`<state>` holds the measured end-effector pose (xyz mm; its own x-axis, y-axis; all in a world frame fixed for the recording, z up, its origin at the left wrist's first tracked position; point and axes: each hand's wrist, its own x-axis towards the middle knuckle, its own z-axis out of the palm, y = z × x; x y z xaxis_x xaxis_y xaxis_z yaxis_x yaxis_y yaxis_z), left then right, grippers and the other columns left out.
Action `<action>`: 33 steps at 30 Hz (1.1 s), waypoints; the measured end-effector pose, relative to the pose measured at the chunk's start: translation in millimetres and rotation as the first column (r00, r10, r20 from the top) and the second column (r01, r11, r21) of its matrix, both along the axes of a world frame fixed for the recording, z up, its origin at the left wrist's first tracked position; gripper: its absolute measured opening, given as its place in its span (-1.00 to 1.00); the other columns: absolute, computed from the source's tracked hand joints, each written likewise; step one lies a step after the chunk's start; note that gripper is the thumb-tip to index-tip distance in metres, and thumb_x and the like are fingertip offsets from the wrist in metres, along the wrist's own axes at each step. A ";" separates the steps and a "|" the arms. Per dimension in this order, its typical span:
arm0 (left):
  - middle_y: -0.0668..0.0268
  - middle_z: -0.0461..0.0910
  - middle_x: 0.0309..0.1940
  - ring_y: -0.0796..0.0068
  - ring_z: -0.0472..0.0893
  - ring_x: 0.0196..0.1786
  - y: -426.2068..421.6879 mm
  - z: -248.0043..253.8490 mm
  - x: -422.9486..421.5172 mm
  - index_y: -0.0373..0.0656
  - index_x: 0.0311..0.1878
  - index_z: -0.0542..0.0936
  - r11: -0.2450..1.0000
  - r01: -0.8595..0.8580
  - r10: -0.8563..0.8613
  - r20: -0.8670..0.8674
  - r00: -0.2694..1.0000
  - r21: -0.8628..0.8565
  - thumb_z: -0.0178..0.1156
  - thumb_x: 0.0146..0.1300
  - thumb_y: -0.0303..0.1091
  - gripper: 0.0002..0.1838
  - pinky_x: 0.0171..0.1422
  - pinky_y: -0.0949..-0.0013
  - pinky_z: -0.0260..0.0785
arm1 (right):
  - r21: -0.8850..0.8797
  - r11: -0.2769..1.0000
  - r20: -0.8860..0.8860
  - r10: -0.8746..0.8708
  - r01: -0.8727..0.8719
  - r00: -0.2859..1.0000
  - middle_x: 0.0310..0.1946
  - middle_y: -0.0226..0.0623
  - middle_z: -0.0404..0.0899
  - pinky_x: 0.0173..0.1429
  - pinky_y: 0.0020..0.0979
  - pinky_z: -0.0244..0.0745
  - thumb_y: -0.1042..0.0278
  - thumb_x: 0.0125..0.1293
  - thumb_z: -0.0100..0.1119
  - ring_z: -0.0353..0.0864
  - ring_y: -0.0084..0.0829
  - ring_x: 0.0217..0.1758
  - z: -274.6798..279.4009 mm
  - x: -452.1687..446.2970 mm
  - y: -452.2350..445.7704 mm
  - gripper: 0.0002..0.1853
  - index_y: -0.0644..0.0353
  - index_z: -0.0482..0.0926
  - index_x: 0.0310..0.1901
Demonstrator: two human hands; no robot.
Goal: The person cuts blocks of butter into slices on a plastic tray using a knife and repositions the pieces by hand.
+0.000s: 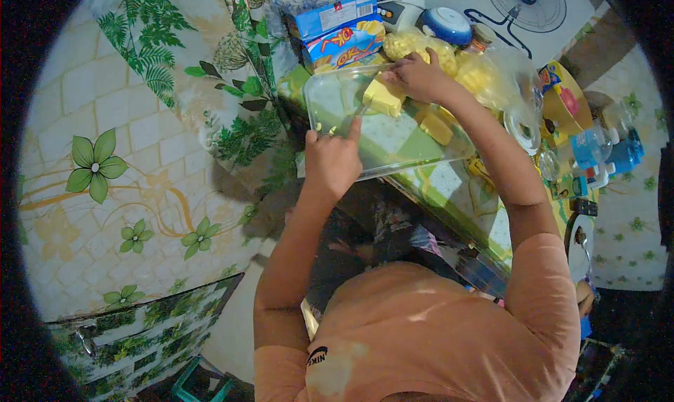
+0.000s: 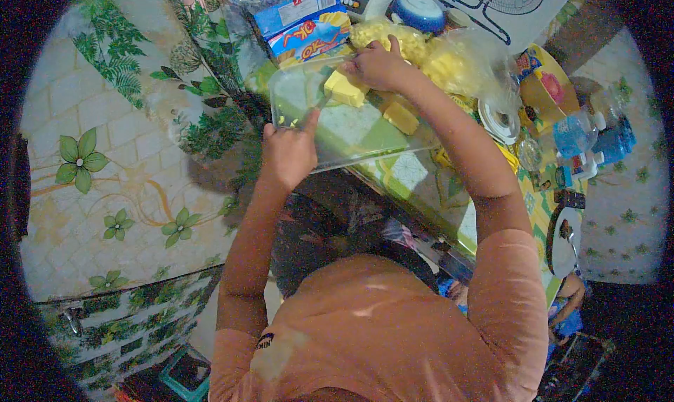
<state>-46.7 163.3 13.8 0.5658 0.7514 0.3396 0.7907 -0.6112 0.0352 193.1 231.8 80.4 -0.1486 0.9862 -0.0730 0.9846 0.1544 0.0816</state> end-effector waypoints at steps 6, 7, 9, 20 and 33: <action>0.25 0.61 -0.63 0.26 0.64 -0.48 -1.1 3.4 -2.0 -0.02 0.24 0.55 0.999 0.019 -0.021 0.054 0.998 0.031 0.15 0.03 -0.39 -0.41 -0.05 0.13 0.25 | 0.049 0.998 -0.068 0.034 -0.030 0.997 0.04 -0.14 0.60 0.43 0.41 -0.18 -0.23 0.51 -0.35 0.36 -0.13 0.33 -7.5 3.6 2.9 -0.34 0.13 0.68 -0.04; 0.25 0.61 -0.63 0.26 0.64 -0.48 -1.3 3.7 -2.0 -0.02 0.23 0.56 0.999 0.019 -0.021 0.056 0.998 0.036 0.15 0.03 -0.40 -0.41 -0.05 0.14 0.25 | 0.044 0.999 -0.064 0.033 -0.031 0.997 0.03 -0.13 0.60 0.43 0.42 -0.19 -0.24 0.51 -0.36 0.36 -0.13 0.34 -8.8 4.3 5.5 -0.33 0.12 0.69 -0.05; 0.26 0.61 -0.64 0.26 0.64 -0.47 0.0 2.8 -1.6 -0.03 0.23 0.56 1.000 0.013 -0.013 0.033 0.999 0.023 0.15 0.02 -0.40 -0.42 -0.05 0.13 0.26 | 0.035 0.999 -0.054 0.031 -0.029 0.998 0.02 -0.11 0.60 0.43 0.43 -0.20 -0.27 0.50 -0.37 0.36 -0.13 0.34 -9.1 4.6 7.9 -0.32 0.10 0.69 -0.08; 0.20 0.68 -0.48 0.18 0.68 -0.35 2.9 14.4 -2.0 0.01 0.31 0.48 0.989 -0.005 -0.004 -0.060 0.998 -0.148 0.15 0.07 -0.39 -0.37 -0.03 0.06 0.32 | 0.053 0.999 -0.100 -0.008 0.013 0.995 0.02 -0.10 0.63 0.45 0.38 -0.24 -0.32 0.47 -0.34 0.40 -0.06 0.31 -15.5 0.3 12.7 -0.32 0.05 0.45 0.29; 0.19 0.68 -0.52 0.19 0.68 -0.40 1.2 14.4 -5.6 -0.03 0.27 0.52 0.991 0.003 0.000 0.017 1.000 -0.131 0.16 0.04 -0.37 -0.39 0.01 0.05 0.30 | 0.295 0.945 0.064 0.126 -0.140 0.990 0.14 -0.03 0.55 0.55 0.23 -0.42 -0.49 0.22 0.01 0.35 -0.13 0.39 -14.8 -26.7 -27.4 0.04 0.14 0.02 0.50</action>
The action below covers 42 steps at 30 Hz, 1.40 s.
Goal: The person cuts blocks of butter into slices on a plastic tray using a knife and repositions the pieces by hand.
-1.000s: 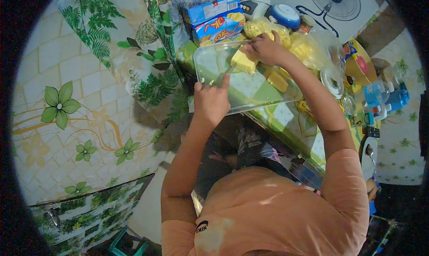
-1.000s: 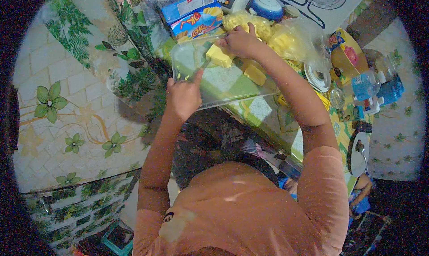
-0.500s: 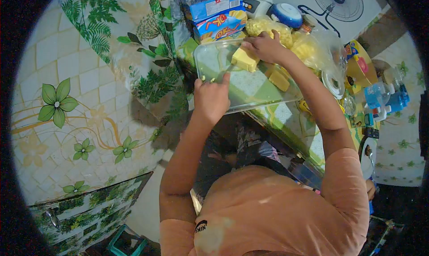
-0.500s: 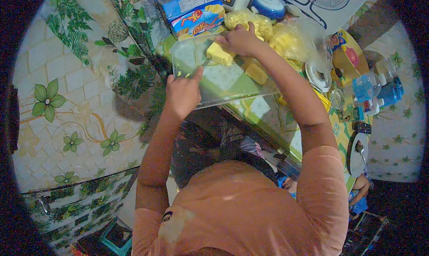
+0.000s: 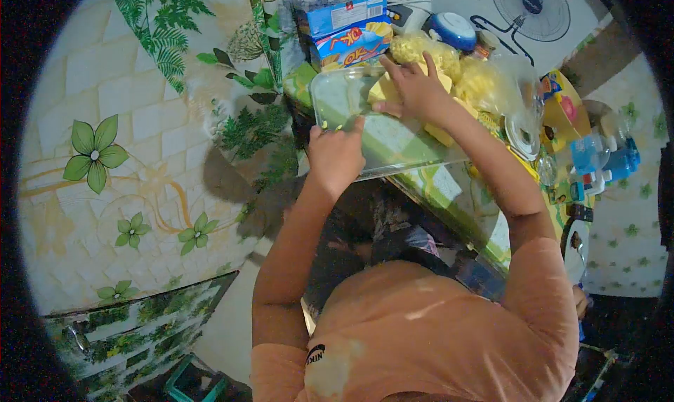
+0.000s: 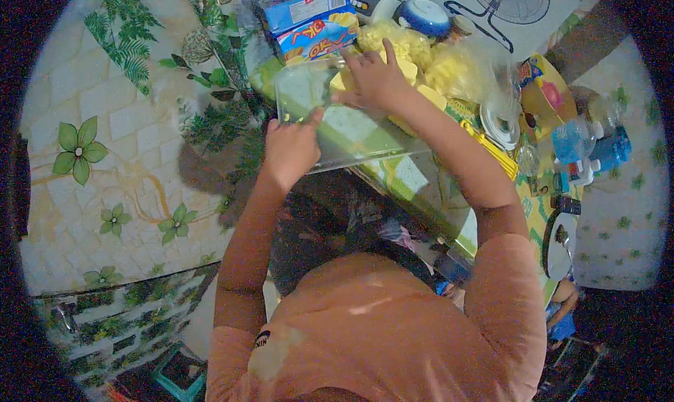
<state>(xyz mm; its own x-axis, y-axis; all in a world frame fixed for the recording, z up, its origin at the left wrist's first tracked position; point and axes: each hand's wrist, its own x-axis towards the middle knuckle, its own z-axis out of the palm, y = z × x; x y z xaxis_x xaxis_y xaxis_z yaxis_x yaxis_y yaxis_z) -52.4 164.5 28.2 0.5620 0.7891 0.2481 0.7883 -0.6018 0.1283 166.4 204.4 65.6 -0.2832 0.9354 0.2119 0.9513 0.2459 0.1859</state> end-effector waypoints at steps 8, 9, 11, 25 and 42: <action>0.20 0.66 -0.56 0.22 0.67 -0.45 -1.2 -4.1 1.0 0.00 0.26 0.54 0.999 -0.042 0.041 0.042 0.998 0.001 0.20 0.00 -0.34 -0.37 -0.04 0.08 0.26 | -0.090 0.978 0.056 -0.185 0.190 0.981 0.15 -0.15 0.55 0.55 0.26 -0.42 -0.35 -0.04 0.39 0.31 -0.23 0.41 -6.4 -11.5 -6.7 0.25 -0.02 -0.16 0.54; 0.20 0.66 -0.57 0.21 0.67 -0.47 -1.6 -6.8 1.4 0.00 0.26 0.53 0.999 -0.051 0.050 0.056 0.997 0.007 0.19 0.00 -0.34 -0.37 -0.04 0.08 0.26 | -0.096 0.976 0.073 -0.191 0.198 0.979 0.14 -0.18 0.56 0.55 0.27 -0.43 -0.35 -0.04 0.39 0.32 -0.24 0.41 -3.7 -11.9 -7.2 0.25 -0.02 -0.16 0.54; 0.20 0.65 -0.59 0.20 0.66 -0.50 -3.2 -6.0 2.5 0.01 0.26 0.53 0.998 -0.068 0.068 0.074 0.995 0.003 0.19 0.01 -0.34 -0.38 -0.04 0.07 0.25 | -0.087 0.978 0.081 -0.182 0.189 0.980 0.12 -0.22 0.58 0.54 0.28 -0.43 -0.34 -0.03 0.39 0.32 -0.24 0.40 -2.2 -9.6 -6.7 0.24 -0.01 -0.15 0.54; 0.15 0.65 -0.57 0.09 0.67 -0.47 -15.1 -7.3 -2.9 0.10 0.35 0.43 0.983 -0.174 0.175 -0.003 0.985 -0.051 0.10 0.20 -0.29 -0.42 0.05 -0.06 0.30 | 0.004 0.999 -0.034 0.035 -0.035 0.999 0.10 -0.14 0.58 0.55 0.28 -0.43 -0.18 0.05 0.39 0.35 -0.11 0.36 -8.6 8.7 -19.3 0.13 0.14 -0.04 0.52; 0.12 0.67 -0.43 0.02 0.64 -0.40 -34.5 -7.9 -27.4 0.00 0.33 0.47 0.980 -0.103 0.147 0.278 0.949 -0.168 0.16 0.25 -0.23 -0.46 -0.15 0.04 0.45 | -0.107 0.975 -0.125 0.182 -0.195 0.975 0.33 -0.26 0.40 0.54 0.32 -0.34 -0.25 0.30 0.09 0.24 -0.14 0.47 0.3 -24.4 -29.6 -0.25 0.01 0.28 0.41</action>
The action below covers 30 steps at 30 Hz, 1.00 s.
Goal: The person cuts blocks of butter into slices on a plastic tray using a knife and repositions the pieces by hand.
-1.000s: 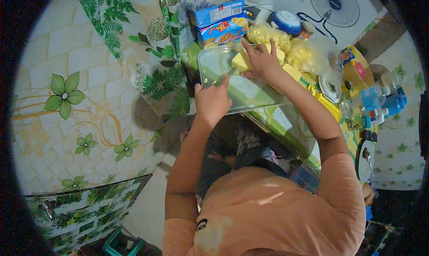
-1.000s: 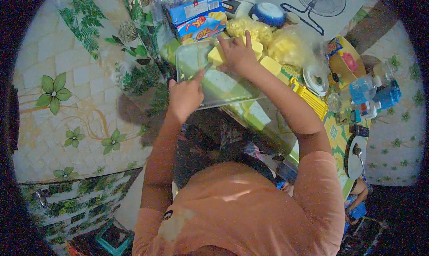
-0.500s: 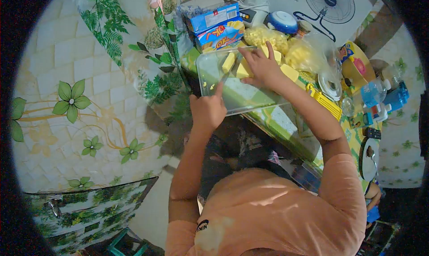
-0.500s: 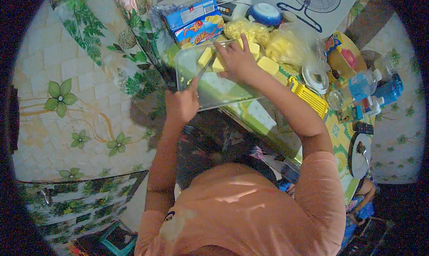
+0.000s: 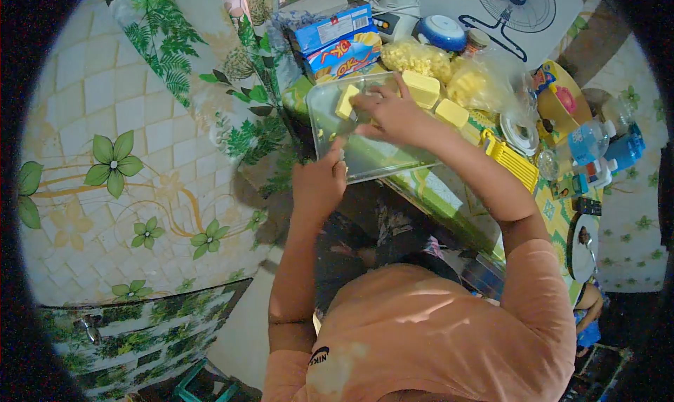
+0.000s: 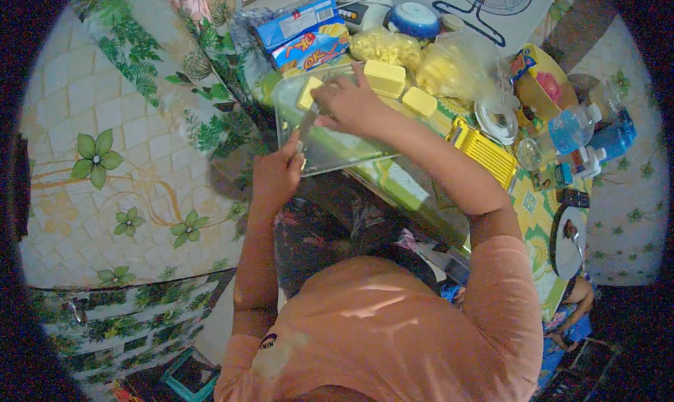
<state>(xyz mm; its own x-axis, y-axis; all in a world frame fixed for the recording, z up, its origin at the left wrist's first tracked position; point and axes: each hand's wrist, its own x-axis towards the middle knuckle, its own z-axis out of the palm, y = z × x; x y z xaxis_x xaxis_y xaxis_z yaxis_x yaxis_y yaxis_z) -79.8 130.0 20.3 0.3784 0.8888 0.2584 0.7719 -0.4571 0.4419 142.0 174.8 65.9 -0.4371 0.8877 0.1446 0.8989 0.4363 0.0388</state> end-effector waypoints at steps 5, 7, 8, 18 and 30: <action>0.14 0.67 -0.45 0.03 0.65 -0.41 -1.8 -2.2 -7.5 0.04 0.35 0.44 1.000 -0.025 0.024 -0.028 0.999 -0.019 0.15 0.26 -0.23 -0.45 -0.21 0.10 0.49 | 0.018 0.998 0.020 0.052 -0.052 0.998 0.35 -0.33 0.38 0.52 0.35 -0.29 -0.18 0.33 0.10 0.24 -0.19 0.47 -9.0 -9.3 3.7 -0.35 -0.03 0.37 0.36; 0.14 0.66 -0.47 0.04 0.65 -0.43 -3.3 -3.3 -10.0 0.07 0.37 0.43 0.999 -0.034 0.032 -0.095 0.995 -0.017 0.15 0.27 -0.23 -0.44 -0.19 0.09 0.48 | 0.005 0.998 0.015 0.058 -0.058 0.998 0.36 -0.33 0.35 0.51 0.35 -0.26 -0.15 0.32 0.13 0.24 -0.19 0.47 -8.8 -11.6 4.9 -0.37 -0.08 0.38 0.36; 0.15 0.66 -0.48 0.05 0.65 -0.44 -4.0 -5.6 -11.3 0.08 0.37 0.42 0.999 -0.025 0.030 -0.124 0.992 0.042 0.15 0.27 -0.23 -0.44 -0.17 0.07 0.48 | 0.006 0.998 0.026 0.059 -0.059 0.998 0.35 -0.32 0.36 0.50 0.36 -0.24 -0.11 0.30 0.16 0.25 -0.20 0.45 -7.4 -12.2 4.1 -0.38 -0.08 0.38 0.35; 0.20 0.65 -0.56 0.14 0.62 -0.52 -16.6 10.3 -11.5 0.06 0.36 0.42 0.988 -0.049 0.046 0.024 0.999 0.145 0.09 0.29 -0.26 -0.47 -0.12 -0.04 0.37 | 0.138 0.990 -0.051 -0.034 0.041 0.998 0.31 -0.22 0.38 0.45 0.19 -0.02 -0.01 0.12 0.38 0.29 -0.16 0.39 24.2 14.1 -7.3 -0.17 -0.11 0.25 0.42; 0.14 0.58 -0.65 0.06 0.58 -0.59 -42.3 21.4 20.0 -0.06 0.32 0.47 0.987 0.006 -0.002 -0.028 1.000 0.158 0.13 0.24 -0.28 -0.47 -0.33 0.03 0.44 | 0.067 0.978 -0.136 -0.185 0.195 0.973 0.10 -0.09 0.56 0.30 -0.05 0.17 -0.13 0.03 0.42 0.41 -0.10 0.25 -1.3 35.0 -31.6 -0.03 0.10 0.21 0.42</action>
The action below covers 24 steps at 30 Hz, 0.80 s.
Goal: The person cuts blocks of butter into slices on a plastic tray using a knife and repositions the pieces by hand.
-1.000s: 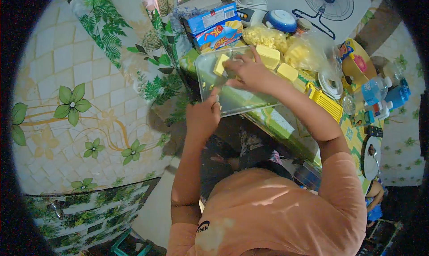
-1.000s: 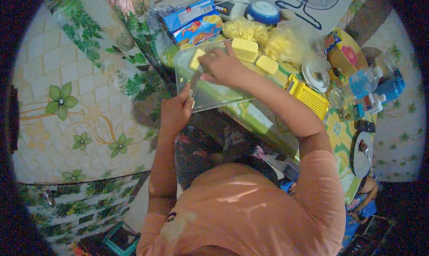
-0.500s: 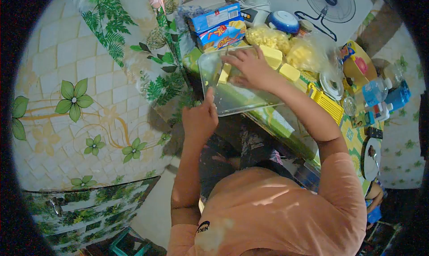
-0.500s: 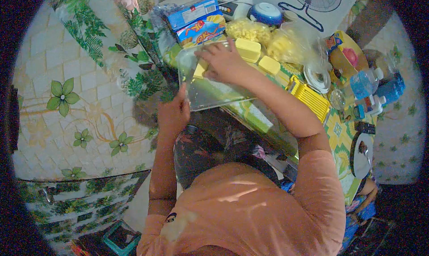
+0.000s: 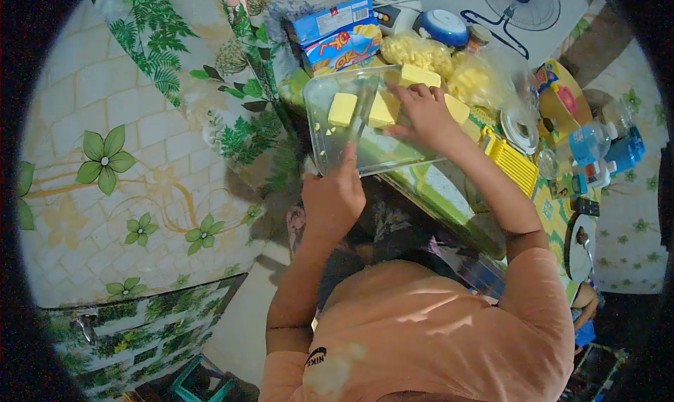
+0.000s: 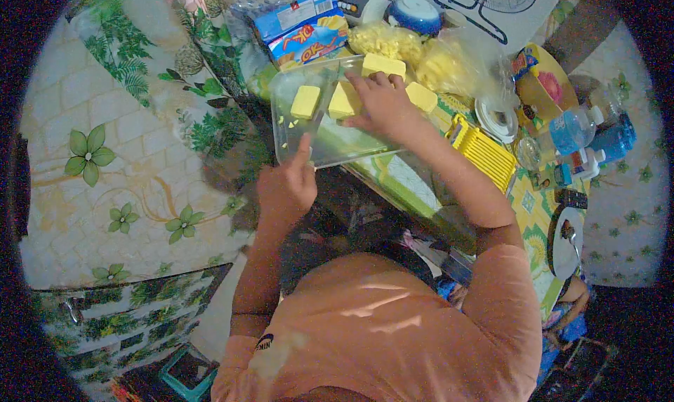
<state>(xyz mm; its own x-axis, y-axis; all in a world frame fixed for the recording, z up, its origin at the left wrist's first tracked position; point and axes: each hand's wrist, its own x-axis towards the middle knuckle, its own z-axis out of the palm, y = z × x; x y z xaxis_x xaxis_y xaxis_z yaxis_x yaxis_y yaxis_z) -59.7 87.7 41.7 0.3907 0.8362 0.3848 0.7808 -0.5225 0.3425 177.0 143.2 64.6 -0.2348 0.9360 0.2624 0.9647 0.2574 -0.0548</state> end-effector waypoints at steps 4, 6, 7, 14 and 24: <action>0.13 0.58 -0.65 0.04 0.60 -0.57 -0.8 1.8 5.8 -0.08 0.32 0.47 1.000 0.014 -0.014 -0.036 0.999 -0.005 0.13 0.25 -0.29 -0.47 -0.32 0.04 0.45 | 0.074 0.997 -0.074 0.015 -0.009 0.997 0.07 -0.08 0.57 0.29 -0.06 0.20 -0.08 0.06 0.41 0.42 -0.07 0.22 -8.4 1.3 -1.0 -0.05 0.17 0.20 0.41; 0.12 0.59 -0.63 0.04 0.60 -0.56 -0.3 0.6 7.8 -0.09 0.32 0.47 1.000 0.030 -0.029 -0.034 0.999 0.007 0.13 0.25 -0.30 -0.47 -0.32 0.05 0.46 | 0.064 0.998 -0.109 0.011 -0.004 0.994 0.08 -0.08 0.57 0.30 -0.06 0.20 -0.06 0.08 0.40 0.42 -0.06 0.21 -10.6 1.8 -0.3 -0.06 0.17 0.18 0.42; 0.11 0.59 -0.63 0.04 0.61 -0.56 0.0 -0.3 8.8 -0.10 0.32 0.47 0.999 0.038 -0.037 -0.032 0.999 0.013 0.13 0.25 -0.30 -0.47 -0.32 0.05 0.46 | 0.060 0.998 -0.126 0.009 -0.001 0.992 0.08 -0.08 0.56 0.30 -0.06 0.20 -0.04 0.09 0.40 0.42 -0.06 0.21 -11.3 2.1 0.0 -0.06 0.16 0.17 0.43; 0.15 0.63 -0.59 0.10 0.63 -0.53 0.1 -5.2 13.6 -0.09 0.36 0.41 0.999 0.023 -0.025 -0.075 0.997 -0.038 0.13 0.25 -0.32 -0.43 -0.29 0.08 0.47 | 0.010 1.000 -0.207 -0.010 0.013 0.978 0.13 -0.11 0.53 0.38 -0.09 0.15 -0.06 0.11 0.39 0.38 -0.10 0.23 -9.8 3.0 -1.9 -0.06 0.12 0.16 0.45; 0.15 0.66 -0.53 0.12 0.65 -0.49 -6.2 7.6 20.4 -0.11 0.35 0.42 1.000 -0.025 0.022 -0.217 0.976 -0.011 0.12 0.21 -0.35 -0.42 -0.18 0.07 0.48 | -0.017 0.997 -0.446 0.057 -0.073 0.893 0.22 0.04 0.46 0.32 -0.11 0.35 0.01 0.14 0.41 0.45 0.01 0.28 -18.6 6.4 1.9 -0.08 0.20 0.15 0.43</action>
<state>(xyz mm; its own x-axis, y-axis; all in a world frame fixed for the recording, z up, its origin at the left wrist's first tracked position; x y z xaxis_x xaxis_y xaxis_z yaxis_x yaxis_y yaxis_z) -39.3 81.5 49.3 0.4436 0.8508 0.2817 0.8494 -0.4994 0.1708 183.4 145.1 46.0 -0.1612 0.9324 0.3235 0.8186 0.3094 -0.4840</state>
